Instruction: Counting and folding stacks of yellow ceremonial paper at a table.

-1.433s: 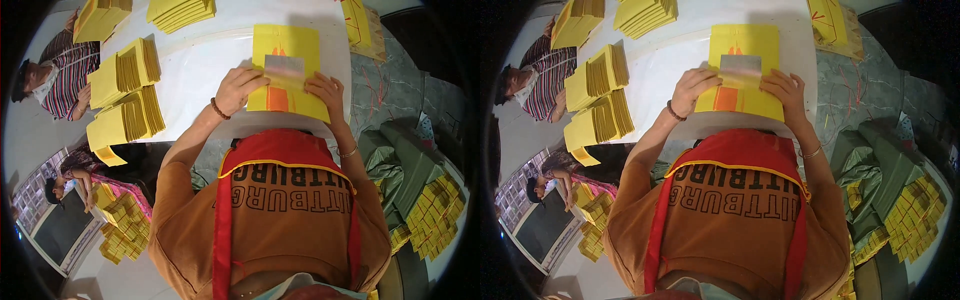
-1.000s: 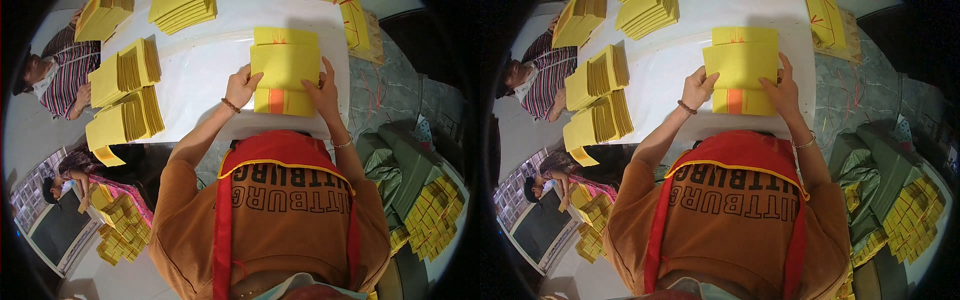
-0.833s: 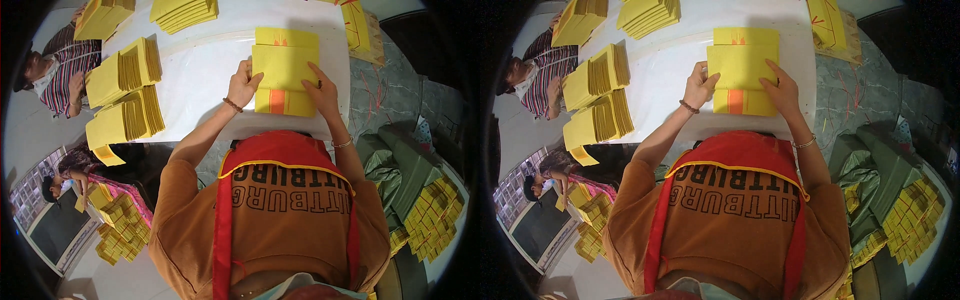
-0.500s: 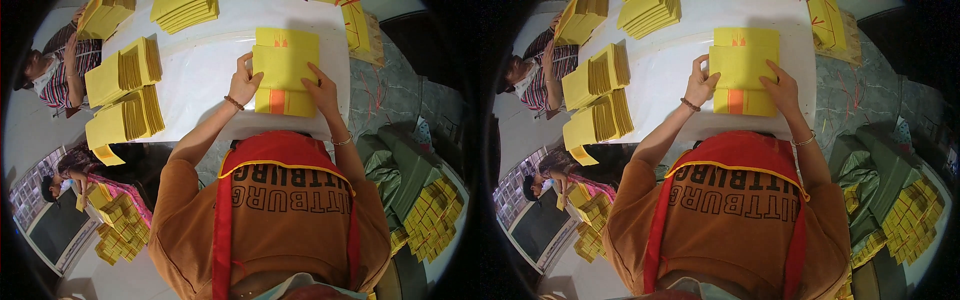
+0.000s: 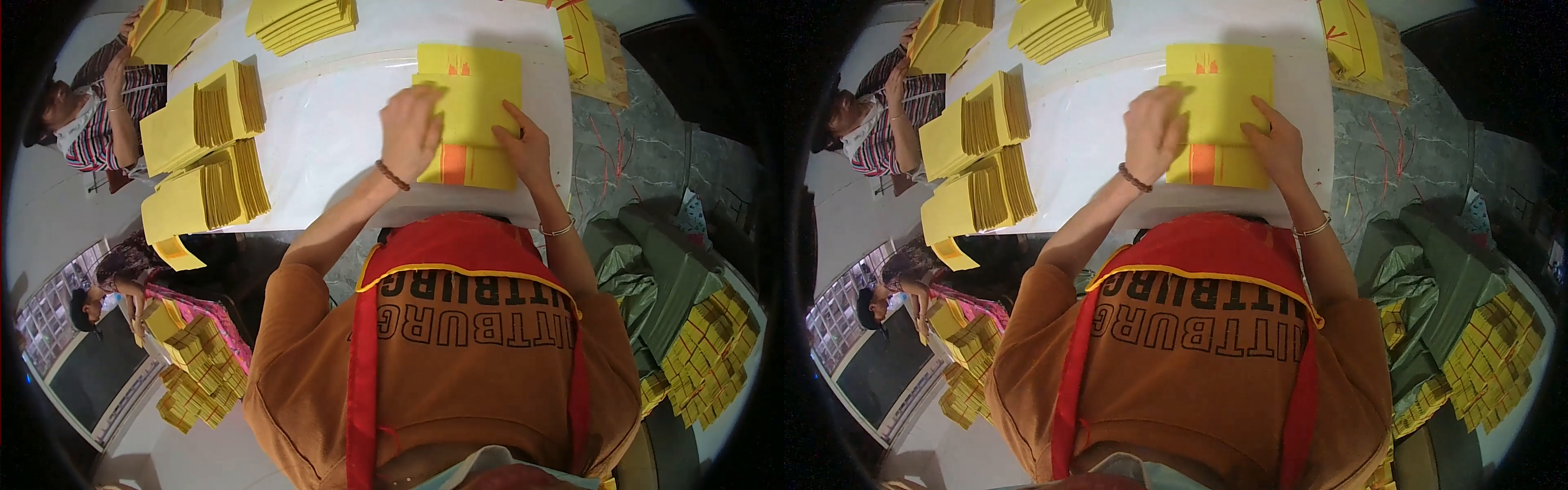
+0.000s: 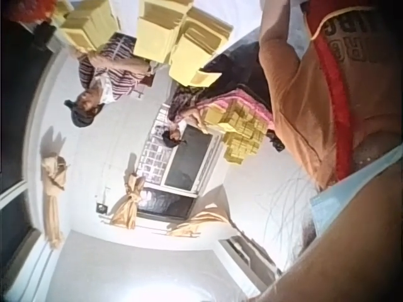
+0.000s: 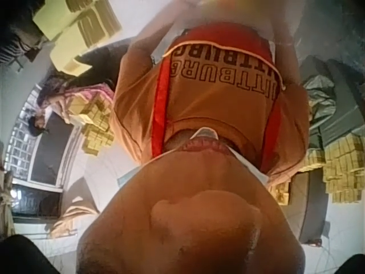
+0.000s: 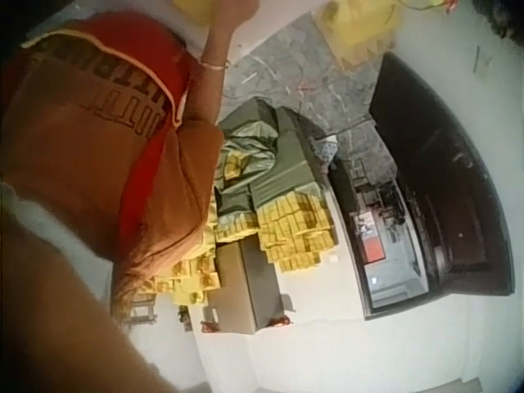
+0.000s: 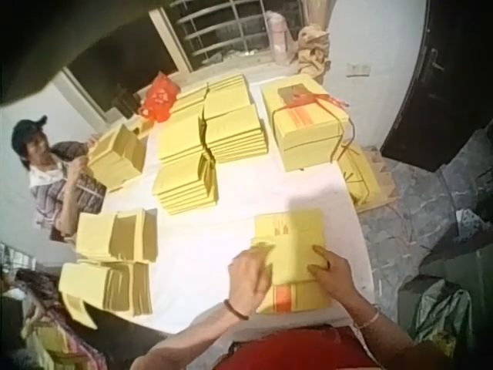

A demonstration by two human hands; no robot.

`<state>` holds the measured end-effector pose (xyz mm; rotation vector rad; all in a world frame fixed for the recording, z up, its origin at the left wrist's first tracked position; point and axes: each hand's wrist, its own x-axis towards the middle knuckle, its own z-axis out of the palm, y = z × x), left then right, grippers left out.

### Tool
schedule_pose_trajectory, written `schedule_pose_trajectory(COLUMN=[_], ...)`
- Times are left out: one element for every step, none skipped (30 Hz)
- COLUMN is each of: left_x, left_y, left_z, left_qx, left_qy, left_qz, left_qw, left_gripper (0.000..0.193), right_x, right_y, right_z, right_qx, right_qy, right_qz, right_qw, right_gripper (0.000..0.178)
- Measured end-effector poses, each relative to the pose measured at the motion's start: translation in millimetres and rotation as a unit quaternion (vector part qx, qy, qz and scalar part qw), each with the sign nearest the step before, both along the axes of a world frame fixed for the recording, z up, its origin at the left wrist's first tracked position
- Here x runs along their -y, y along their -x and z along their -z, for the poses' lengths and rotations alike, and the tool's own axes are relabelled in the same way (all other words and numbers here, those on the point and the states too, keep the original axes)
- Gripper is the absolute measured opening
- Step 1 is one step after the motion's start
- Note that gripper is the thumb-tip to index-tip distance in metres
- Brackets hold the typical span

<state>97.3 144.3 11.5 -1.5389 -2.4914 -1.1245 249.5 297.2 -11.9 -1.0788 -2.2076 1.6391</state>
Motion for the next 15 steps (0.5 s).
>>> schedule_pose_trajectory(left_x=[-4, -10, -16, -21, -23, -23, -21, -18, -18, -18, -18, -19, -19, -20, -20], left_y=[-5, -11, -17, -24, -27, -26, -26, -26, -25, -26, -26, -26, -26, -27, -27], left_z=[-1, 5, 5, 3, 2, 9, 16, 23, 24, 26, 27, 27, 27, 27, 26], left_qx=[-0.023, -0.014, -0.014, -0.034, -0.054, -0.08, -0.08, -0.107, -0.135, -0.135, -0.146, -0.157, -0.157, -0.143, -0.129], left_qy=[-0.001, 0.014, 0.014, 0.04, 0.066, 0.121, 0.121, 0.142, 0.164, 0.164, 0.184, 0.205, 0.206, 0.212, 0.219], left_qz=[0.076, 0.104, 0.103, 0.112, 0.122, 0.139, 0.14, 0.139, 0.141, 0.143, 0.144, 0.142, 0.142, 0.146, 0.149], left_qw=[0.997, 0.994, 0.995, 0.992, 0.989, 0.98, 0.98, 0.974, 0.967, 0.967, 0.961, 0.956, 0.955, 0.956, 0.956], left_gripper=[0.042, 0.042, 0.042, 0.045, 0.048, 0.055, 0.055, 0.058, 0.062, 0.062, 0.063, 0.065, 0.065, 0.066, 0.068], right_x=[0, 0, 0, 0, 0, 1, 1, 1, 2, 3, 4, 5, 9, 15, 20], right_y=[-1, -3, -3, -3, -4, -4, -3, -3, -2, -3, -4, -4, -5, -7, -9], right_z=[3, 8, 10, 11, 12, 11, 10, 9, 8, 7, 7, 6, 4, 1, -2], right_qx=[0.0, -0.019, -0.04, -0.04, -0.051, -0.063, -0.063, -0.053, -0.044, -0.044, -0.043, -0.042, -0.042, 0.001, 0.043], right_qy=[0.0, -0.01, -0.02, -0.02, -0.005, 0.01, 0.01, -0.039, -0.087, -0.087, -0.063, -0.039, -0.037, -0.164, -0.288], right_qz=[-0.002, 0.011, 0.025, 0.024, 0.027, 0.03, 0.03, 0.015, 0.001, 0.004, 0.008, 0.012, 0.011, 0.004, -0.004], right_qw=[1.0, 1.0, 0.999, 0.999, 0.998, 0.998, 0.998, 0.998, 0.995, 0.995, 0.997, 0.998, 0.998, 0.986, 0.957], right_gripper=[0.048, 0.048, 0.048, 0.048, 0.049, 0.049, 0.049, 0.048, 0.048, 0.048, 0.047, 0.046, 0.046, 0.047, 0.047])
